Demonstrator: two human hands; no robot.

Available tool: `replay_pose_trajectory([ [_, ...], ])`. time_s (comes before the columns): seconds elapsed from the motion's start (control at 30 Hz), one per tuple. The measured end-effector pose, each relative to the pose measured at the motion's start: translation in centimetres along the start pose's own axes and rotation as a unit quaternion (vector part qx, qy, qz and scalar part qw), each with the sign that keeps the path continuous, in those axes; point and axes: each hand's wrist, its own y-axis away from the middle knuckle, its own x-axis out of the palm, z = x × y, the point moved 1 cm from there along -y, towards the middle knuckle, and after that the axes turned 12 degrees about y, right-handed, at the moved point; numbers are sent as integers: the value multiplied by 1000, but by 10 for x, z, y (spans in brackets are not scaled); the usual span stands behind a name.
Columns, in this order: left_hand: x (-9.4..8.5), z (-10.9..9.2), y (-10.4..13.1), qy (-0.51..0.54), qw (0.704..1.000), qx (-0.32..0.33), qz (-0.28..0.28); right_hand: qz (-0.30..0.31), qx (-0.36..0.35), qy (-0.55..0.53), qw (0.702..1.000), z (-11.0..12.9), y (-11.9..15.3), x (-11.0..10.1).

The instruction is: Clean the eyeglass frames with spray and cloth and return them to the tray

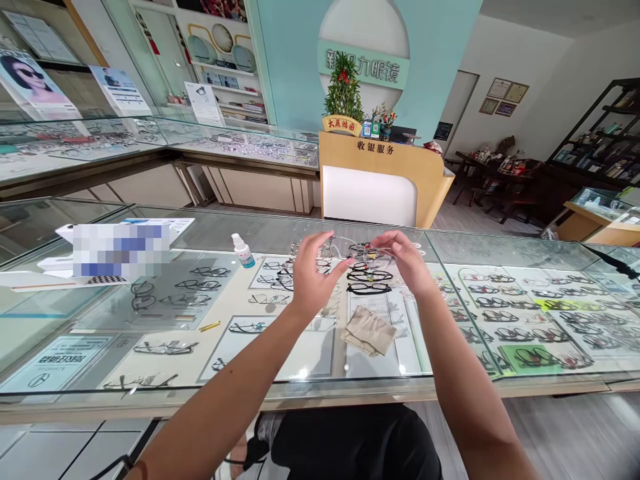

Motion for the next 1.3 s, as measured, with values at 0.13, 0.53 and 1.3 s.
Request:
replay_pose_trajectory([
  [0.13,-1,10,-2,24,998,-22,-52,-56,-55,82,994,-6,2,14],
  [0.53,-2,-15,-12,70,992,-61,-85,-175,-81,244,950,14,7,46],
  [1.3,-16,-94,-112,128,977,129,-114,-284,-215,317,879,142,-10,29],
])
